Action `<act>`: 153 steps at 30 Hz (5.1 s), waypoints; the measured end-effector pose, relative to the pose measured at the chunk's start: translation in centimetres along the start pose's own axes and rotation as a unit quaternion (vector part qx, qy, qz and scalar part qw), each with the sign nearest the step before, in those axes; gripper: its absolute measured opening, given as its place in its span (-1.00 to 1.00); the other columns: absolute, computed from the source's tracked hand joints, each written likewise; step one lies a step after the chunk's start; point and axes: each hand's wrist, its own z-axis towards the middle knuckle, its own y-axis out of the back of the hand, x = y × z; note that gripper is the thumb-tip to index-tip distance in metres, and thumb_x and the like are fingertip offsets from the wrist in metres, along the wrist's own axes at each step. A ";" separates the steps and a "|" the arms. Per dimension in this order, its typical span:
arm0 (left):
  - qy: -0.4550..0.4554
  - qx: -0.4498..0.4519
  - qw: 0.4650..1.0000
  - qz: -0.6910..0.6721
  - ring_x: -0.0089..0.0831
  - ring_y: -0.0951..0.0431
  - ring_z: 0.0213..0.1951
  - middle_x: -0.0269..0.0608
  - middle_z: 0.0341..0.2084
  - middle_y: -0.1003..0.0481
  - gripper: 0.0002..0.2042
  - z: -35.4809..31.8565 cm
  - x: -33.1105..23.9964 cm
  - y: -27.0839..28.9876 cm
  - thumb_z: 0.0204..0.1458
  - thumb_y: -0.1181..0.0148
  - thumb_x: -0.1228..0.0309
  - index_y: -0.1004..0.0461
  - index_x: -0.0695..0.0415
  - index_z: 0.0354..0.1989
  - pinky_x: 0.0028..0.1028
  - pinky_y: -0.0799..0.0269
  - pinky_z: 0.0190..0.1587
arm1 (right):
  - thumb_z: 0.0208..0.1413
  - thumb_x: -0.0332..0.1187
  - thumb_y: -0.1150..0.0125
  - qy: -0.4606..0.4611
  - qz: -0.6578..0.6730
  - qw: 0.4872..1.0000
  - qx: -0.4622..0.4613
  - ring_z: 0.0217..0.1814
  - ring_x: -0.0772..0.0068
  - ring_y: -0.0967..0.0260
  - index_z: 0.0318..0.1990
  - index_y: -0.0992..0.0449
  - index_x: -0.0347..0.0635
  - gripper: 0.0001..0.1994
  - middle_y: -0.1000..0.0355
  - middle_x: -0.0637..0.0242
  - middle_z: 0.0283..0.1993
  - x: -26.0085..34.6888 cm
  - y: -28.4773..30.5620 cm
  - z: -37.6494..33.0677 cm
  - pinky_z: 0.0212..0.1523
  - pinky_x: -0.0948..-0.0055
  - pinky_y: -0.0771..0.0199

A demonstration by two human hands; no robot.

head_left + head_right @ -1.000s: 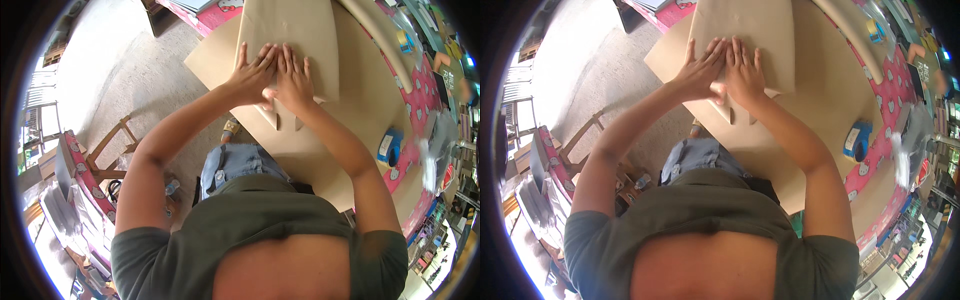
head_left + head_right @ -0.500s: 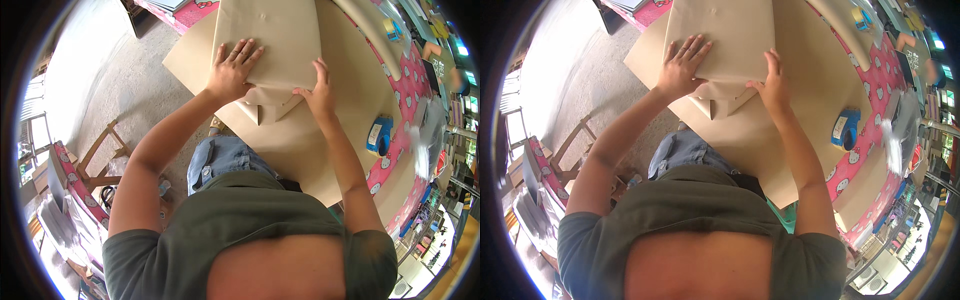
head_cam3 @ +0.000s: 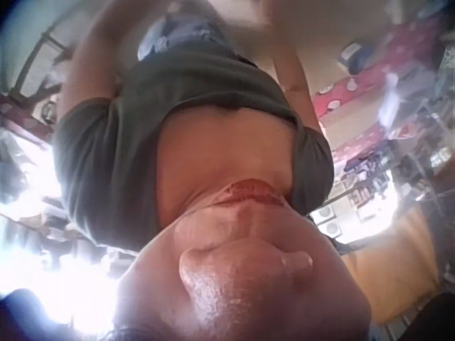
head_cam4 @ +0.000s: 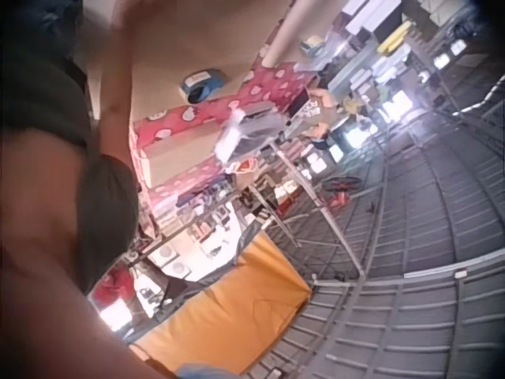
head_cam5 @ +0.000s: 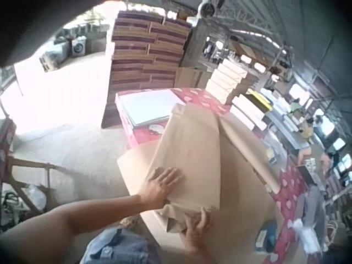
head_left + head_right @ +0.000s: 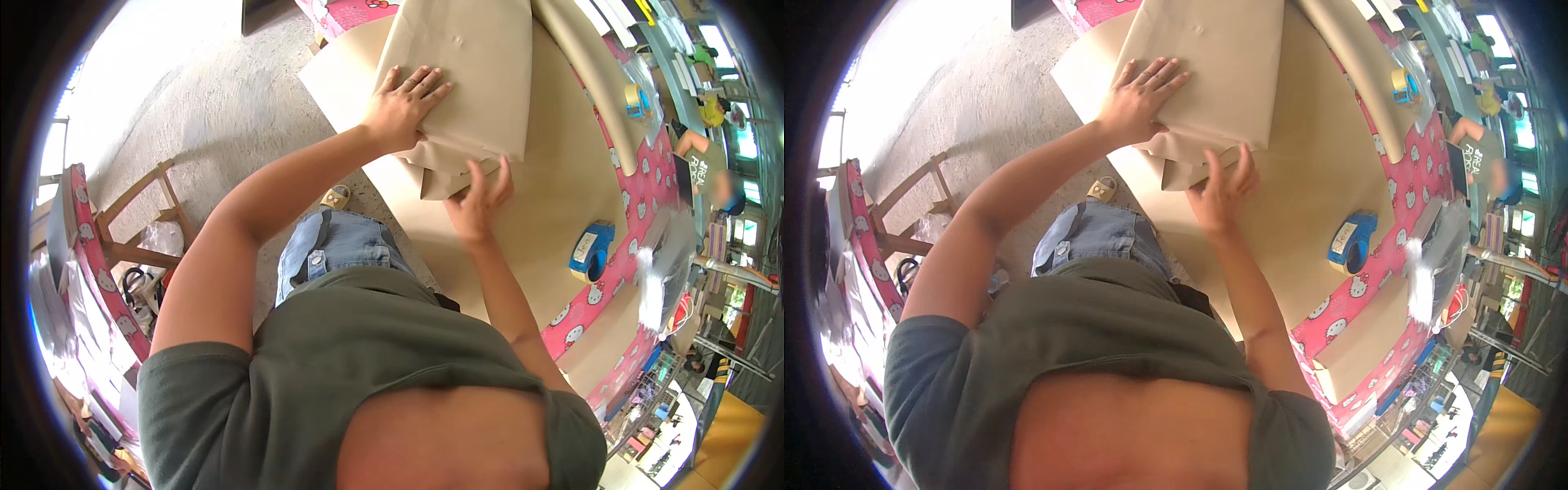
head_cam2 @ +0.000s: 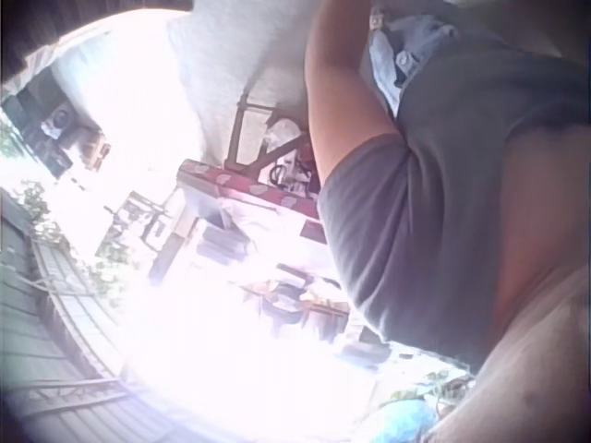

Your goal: The person wraps individual flat items in brown paper and secures them with adhesive tape, handling each one by hand on a table.

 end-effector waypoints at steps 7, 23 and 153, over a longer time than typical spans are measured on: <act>-0.072 -0.102 0.989 -0.075 -0.26 -0.02 0.27 -0.17 0.26 0.00 -0.12 -0.7 2.3 -1.5 -0.37 -0.36 0.06 -0.08 0.02 0.21 -0.12 -0.01 0.22 | -0.26 -0.64 -0.13 0.165 0.050 0.984 -0.043 0.17 -0.07 -0.16 -0.47 -0.40 -0.22 -0.85 -0.33 0.14 -0.03 -0.3 0.9 6.9 0.14 0.00 -0.18; -0.054 -0.050 0.914 -0.398 -0.32 -0.48 -0.39 -0.21 -0.50 -0.49 -0.86 -3.2 6.0 3.8 -0.28 -0.31 0.55 -0.54 0.16 -0.47 -0.40 -0.40 -0.35 | -0.17 -0.35 -0.28 0.023 0.097 0.995 0.019 -0.46 0.23 -0.42 -0.60 -0.40 -0.15 -0.83 -0.43 0.35 -0.45 6.4 0.3 8.7 -0.53 0.31 -0.39; -0.345 0.225 0.911 0.040 -0.15 0.28 0.33 -0.40 0.31 0.15 -0.52 7.2 4.3 1.7 0.10 0.24 0.02 -0.10 -0.24 0.23 0.47 0.47 0.04 | -0.26 -0.14 -0.40 -0.645 -0.297 0.692 0.132 0.21 0.11 -0.14 0.25 0.02 0.18 -0.12 -0.17 0.20 0.19 -9.8 13.6 -2.3 0.11 -0.06 -0.10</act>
